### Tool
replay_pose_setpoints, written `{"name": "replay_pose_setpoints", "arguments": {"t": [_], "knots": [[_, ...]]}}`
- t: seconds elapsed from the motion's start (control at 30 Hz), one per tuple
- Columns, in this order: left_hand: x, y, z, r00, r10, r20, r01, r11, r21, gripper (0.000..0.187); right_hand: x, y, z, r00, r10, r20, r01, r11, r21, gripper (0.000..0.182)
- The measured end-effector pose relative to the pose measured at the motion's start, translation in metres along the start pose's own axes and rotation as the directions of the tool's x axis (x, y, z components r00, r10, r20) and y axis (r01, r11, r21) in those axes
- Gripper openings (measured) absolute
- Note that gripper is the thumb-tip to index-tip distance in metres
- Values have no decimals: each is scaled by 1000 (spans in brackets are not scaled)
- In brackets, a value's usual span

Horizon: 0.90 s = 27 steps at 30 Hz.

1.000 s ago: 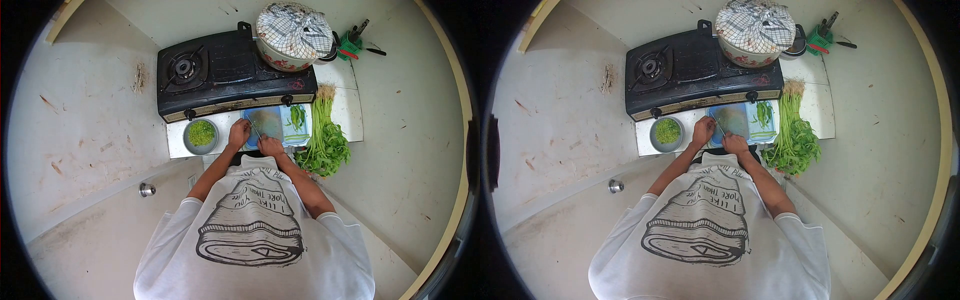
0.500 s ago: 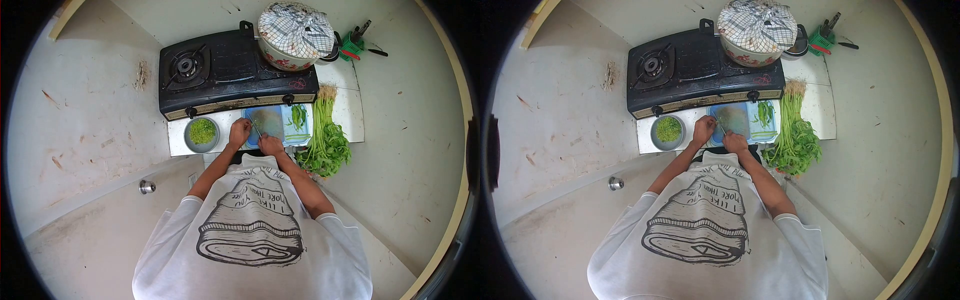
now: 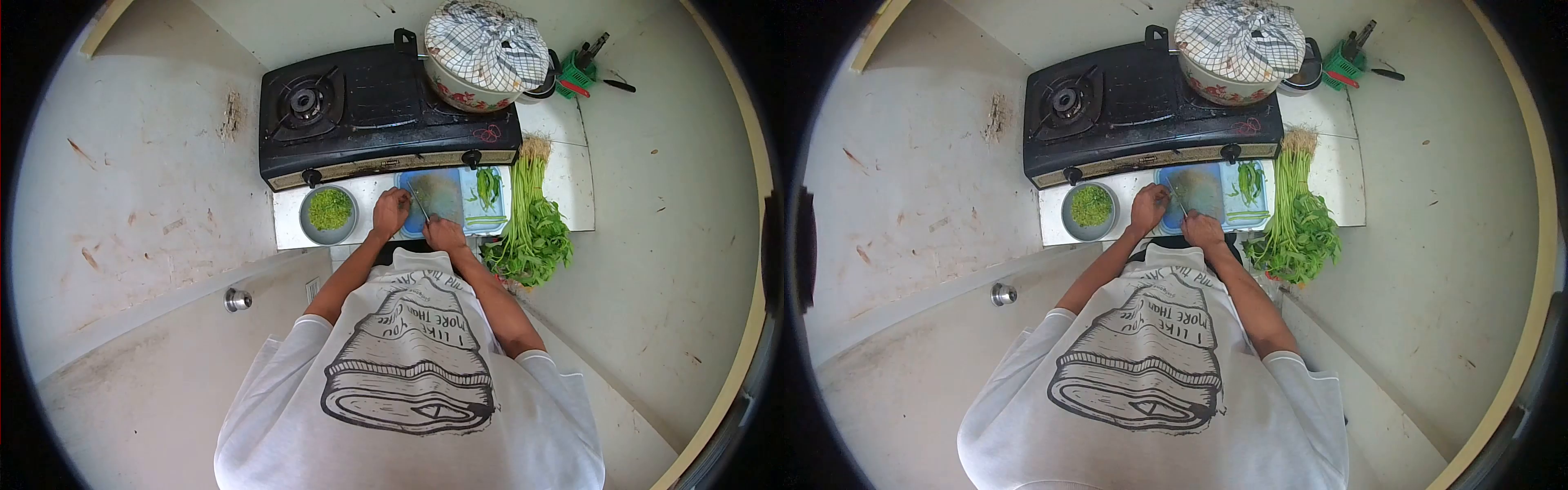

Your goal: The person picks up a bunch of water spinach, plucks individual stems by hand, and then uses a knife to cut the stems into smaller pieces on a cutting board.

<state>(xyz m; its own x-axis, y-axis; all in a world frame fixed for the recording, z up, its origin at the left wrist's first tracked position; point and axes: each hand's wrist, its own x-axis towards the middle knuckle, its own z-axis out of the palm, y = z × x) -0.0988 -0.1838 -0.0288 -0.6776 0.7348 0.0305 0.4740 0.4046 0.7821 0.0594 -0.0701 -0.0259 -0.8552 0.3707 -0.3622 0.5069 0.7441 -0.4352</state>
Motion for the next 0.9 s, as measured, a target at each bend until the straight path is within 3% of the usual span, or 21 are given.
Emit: {"name": "replay_pose_setpoints", "arguments": {"t": [0.67,0.9], "knots": [[-3,4,0,999,-30,-35,30,999,16,8,13,-12,-3,999,-52,10,52,991,-122,33],[-3,-2,5,999,-43,-23,44,999,27,8,18,-9,1,999,-20,48,21,999,-35,39]]}}
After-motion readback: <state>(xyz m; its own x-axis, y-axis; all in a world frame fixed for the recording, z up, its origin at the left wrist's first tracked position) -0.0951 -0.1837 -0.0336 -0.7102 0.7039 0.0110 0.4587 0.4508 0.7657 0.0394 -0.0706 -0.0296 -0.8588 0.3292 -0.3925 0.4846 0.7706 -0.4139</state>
